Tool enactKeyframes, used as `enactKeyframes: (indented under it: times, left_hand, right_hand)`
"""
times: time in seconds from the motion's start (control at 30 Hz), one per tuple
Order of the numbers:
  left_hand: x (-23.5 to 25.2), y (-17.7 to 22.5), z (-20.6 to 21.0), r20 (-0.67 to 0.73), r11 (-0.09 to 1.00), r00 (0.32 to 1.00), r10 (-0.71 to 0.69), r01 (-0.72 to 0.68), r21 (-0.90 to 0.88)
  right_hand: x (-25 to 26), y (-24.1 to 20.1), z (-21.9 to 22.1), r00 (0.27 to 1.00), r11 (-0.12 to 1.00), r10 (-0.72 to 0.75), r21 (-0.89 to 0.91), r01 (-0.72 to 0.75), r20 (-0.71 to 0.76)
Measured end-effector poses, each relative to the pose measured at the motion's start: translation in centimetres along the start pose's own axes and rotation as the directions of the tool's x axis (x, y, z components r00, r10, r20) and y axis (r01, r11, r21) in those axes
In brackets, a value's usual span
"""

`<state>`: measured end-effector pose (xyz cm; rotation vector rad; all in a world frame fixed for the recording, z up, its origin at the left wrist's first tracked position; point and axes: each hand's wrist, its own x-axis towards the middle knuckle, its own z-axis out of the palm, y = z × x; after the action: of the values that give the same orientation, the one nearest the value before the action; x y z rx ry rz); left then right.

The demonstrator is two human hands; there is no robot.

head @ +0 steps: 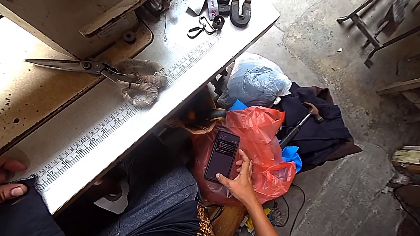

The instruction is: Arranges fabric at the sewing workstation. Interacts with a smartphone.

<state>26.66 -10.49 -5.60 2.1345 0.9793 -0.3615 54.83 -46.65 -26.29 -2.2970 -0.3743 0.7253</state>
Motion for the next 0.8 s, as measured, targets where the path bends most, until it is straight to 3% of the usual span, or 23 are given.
enactKeyframes:
  times: [0.13, 0.47, 0.6, 0.7, 0.8]
  left_hand:
    - [-0.2, 1.7, -0.2, 0.006, 0.999, 0.999, -0.053, 0.052, 0.009]
    - [0.1, -1.2, 0.1, -0.014, 1.000, 1.000, 0.025, -0.026, -0.008]
    - [0.7, -5.5, 0.6, -0.052, 0.988, 0.987, 0.155, -0.156, -0.018]
    - [0.5, -4.1, 0.4, -0.045, 0.993, 0.992, 0.117, -0.119, -0.025]
    - [-0.1, 0.3, 0.1, -0.011, 0.999, 0.999, -0.037, 0.037, -0.014]
  right_hand:
    - [0.0, 0.0, 0.0, 1.000, 1.000, -0.001, 0.000, 0.001, -0.003]
    - [0.0, 0.1, 0.1, 1.000, 1.000, -0.011, 0.005, 0.012, -0.011]
    - [0.1, 0.2, 0.1, 1.000, 1.000, -0.020, 0.011, 0.020, -0.011]
    - [0.1, 0.2, 0.2, 0.999, 0.999, -0.043, 0.008, 0.043, -0.024]
    - [0.1, 0.0, 0.1, 1.000, 1.000, -0.023, -0.010, 0.023, -0.012]
